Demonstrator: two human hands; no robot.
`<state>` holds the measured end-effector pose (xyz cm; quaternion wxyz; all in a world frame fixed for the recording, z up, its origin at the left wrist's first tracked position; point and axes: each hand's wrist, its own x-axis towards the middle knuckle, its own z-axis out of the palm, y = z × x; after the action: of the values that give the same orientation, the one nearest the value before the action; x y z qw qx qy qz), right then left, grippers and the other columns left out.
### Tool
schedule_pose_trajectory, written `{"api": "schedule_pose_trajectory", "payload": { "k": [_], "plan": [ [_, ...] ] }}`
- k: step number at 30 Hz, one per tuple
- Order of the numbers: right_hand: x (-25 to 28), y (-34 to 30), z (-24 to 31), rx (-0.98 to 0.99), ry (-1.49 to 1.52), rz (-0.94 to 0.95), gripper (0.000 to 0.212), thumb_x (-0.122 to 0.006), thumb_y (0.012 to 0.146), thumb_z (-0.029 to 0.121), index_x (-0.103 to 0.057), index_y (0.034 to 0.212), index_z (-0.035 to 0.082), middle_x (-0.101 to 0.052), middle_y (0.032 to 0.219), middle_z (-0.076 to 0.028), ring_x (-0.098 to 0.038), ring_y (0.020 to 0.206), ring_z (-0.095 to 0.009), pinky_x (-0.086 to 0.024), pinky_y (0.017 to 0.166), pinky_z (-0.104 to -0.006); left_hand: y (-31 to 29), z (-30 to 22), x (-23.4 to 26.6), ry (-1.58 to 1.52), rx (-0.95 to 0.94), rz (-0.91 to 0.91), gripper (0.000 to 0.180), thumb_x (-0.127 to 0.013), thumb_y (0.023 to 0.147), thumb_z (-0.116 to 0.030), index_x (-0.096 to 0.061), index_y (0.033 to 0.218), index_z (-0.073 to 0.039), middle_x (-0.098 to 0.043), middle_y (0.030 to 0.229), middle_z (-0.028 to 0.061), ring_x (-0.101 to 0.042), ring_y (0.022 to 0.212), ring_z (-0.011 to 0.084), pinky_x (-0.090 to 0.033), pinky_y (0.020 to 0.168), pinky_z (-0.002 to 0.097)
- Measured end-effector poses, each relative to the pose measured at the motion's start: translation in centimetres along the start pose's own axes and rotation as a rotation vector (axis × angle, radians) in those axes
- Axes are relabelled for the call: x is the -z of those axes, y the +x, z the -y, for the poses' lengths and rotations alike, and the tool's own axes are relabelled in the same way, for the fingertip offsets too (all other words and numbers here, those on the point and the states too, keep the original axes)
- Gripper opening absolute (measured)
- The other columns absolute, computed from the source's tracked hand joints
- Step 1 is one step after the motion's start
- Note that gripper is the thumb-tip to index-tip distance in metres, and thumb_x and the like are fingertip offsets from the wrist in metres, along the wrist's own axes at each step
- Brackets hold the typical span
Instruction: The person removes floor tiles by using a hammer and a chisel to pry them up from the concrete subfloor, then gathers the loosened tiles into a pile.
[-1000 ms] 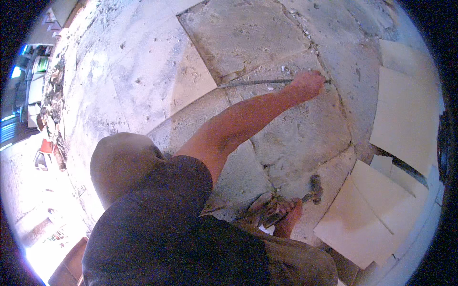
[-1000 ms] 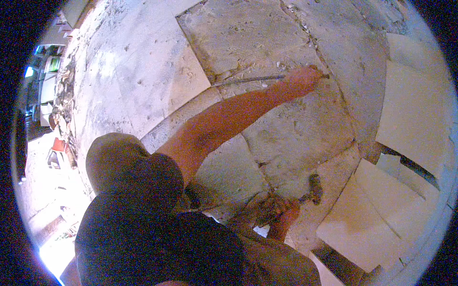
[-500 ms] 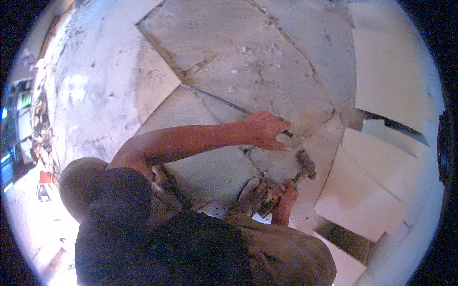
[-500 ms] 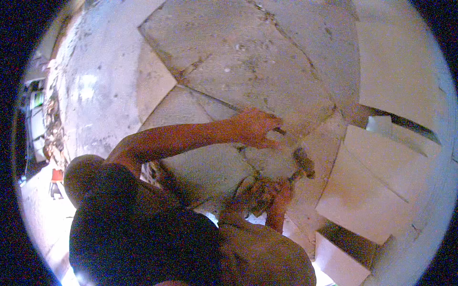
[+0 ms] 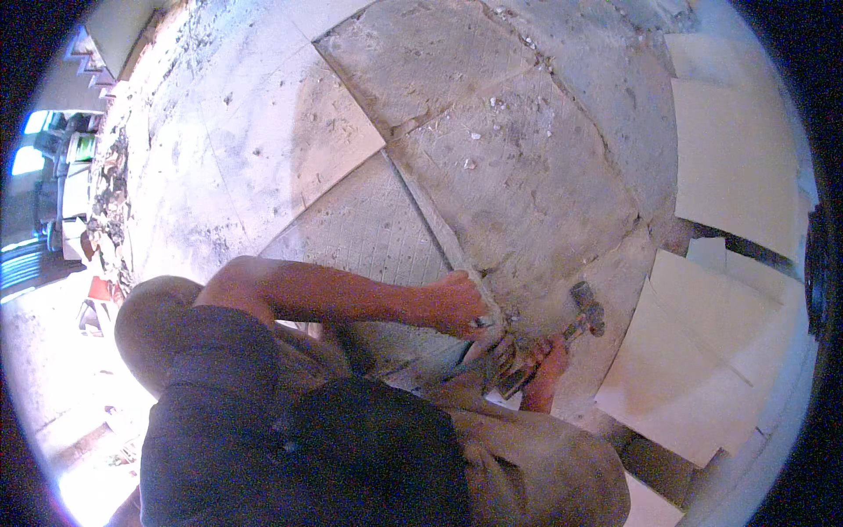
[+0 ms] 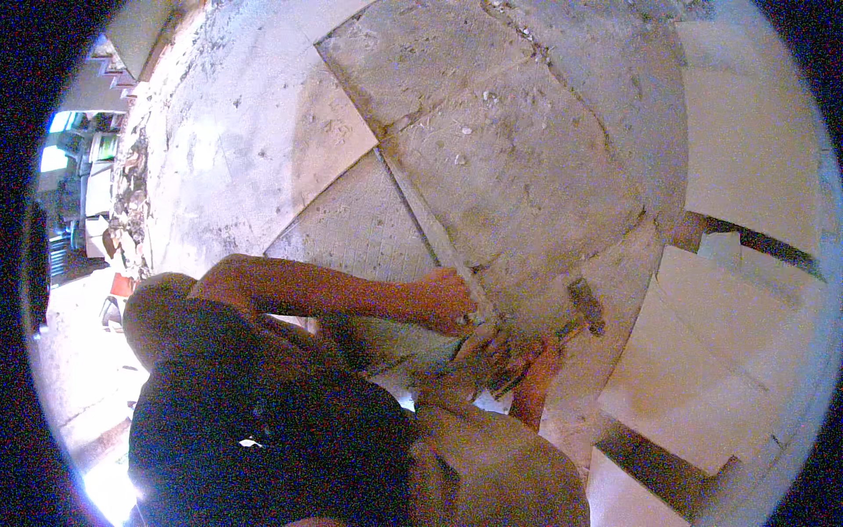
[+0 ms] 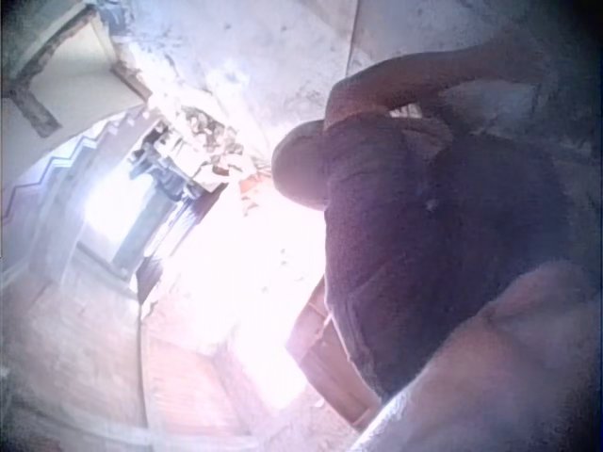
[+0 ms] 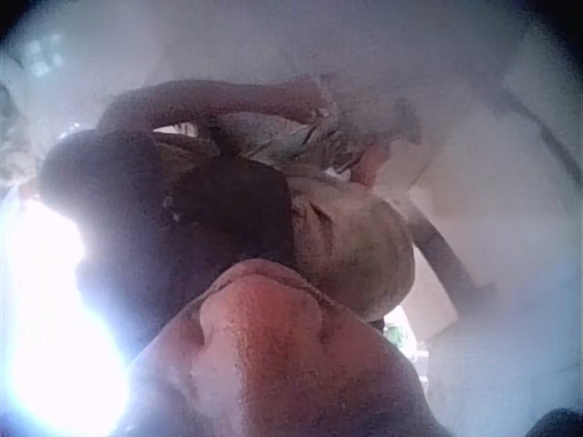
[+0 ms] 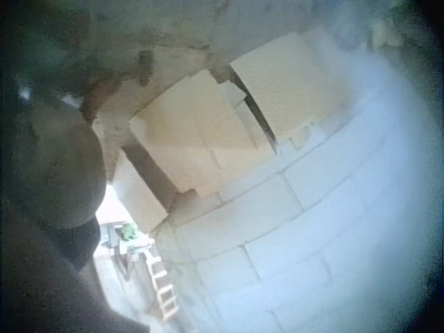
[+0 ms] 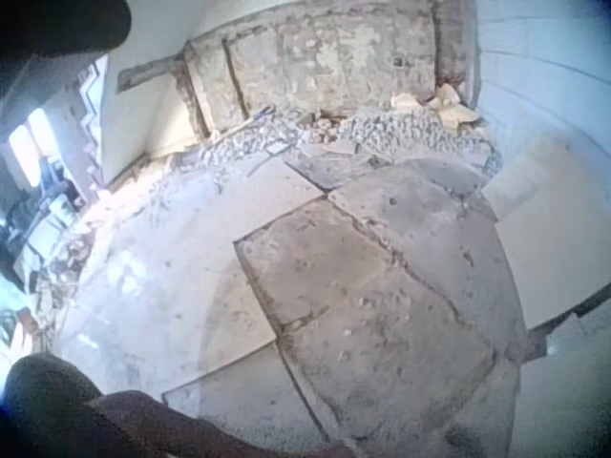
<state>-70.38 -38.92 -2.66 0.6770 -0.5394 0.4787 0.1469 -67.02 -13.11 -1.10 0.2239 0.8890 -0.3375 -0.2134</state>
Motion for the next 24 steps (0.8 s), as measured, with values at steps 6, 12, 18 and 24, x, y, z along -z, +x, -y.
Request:
{"api": "schedule_pose_trajectory", "payload": {
  "k": [6, 12, 18, 24],
  "plan": [
    [-1.1, -0.9, 1.2, -0.025, 0.013, 0.055, 0.02, -0.054, 0.084, 0.027, -0.042, 0.073, 0.015, -0.037, 0.054, 0.005, -0.033, 0.039, -0.008, -0.027, 0.033, -0.0231, -6.5, -0.8, 1.4, 0.086, -0.067, 0.177, 0.041, -0.056, 0.072, -0.049, -0.062, 0.066, -0.009, -0.061, 0.062, 0.0129, -0.059, 0.064, 0.0319, -0.041, 0.063, 0.0449],
    [2.3, 4.6, -0.1, -0.275, 0.039, 0.395, 0.025, -0.055, 0.083, 0.031, -0.039, 0.071, 0.017, -0.037, 0.057, 0.004, -0.038, 0.045, -0.012, -0.034, 0.04, -0.0295, -14.7, 0.7, -2.3, 0.173, -0.097, 0.506, 0.028, -0.058, 0.071, -0.038, -0.067, 0.074, -0.012, -0.063, 0.075, 0.0111, -0.059, 0.075, 0.0308, -0.04, 0.073, 0.0442],
    [0.4, 1.6, -0.3, -0.164, -0.135, -0.049, 0.025, -0.052, 0.085, 0.039, -0.043, 0.082, 0.017, -0.042, 0.067, 0.001, -0.041, 0.053, -0.018, -0.035, 0.043, -0.035, -21.8, 0.5, 3.3, 0.21, -0.067, 0.195, 0.024, -0.055, 0.076, -0.031, -0.068, 0.082, -0.012, -0.055, 0.117, 0.016, -0.04, 0.122, 0.0312, -0.018, 0.109, 0.0496],
    [3.8, 8.2, -3.1, -0.235, -0.248, -0.026, 0.028, -0.052, 0.085, 0.044, -0.045, 0.09, 0.018, -0.044, 0.075, -0.001, -0.042, 0.06, -0.019, -0.035, 0.045, -0.0357, -28.0, 5.0, 1.4, 0.373, 0.556, 0.034, 0.038, -0.052, 0.081, -0.023, -0.054, 0.12, -0.018, -0.029, 0.143, 0.0153, -0.018, 0.137, 0.0302, -0.008, 0.11, 0.0546]
  ]
}}
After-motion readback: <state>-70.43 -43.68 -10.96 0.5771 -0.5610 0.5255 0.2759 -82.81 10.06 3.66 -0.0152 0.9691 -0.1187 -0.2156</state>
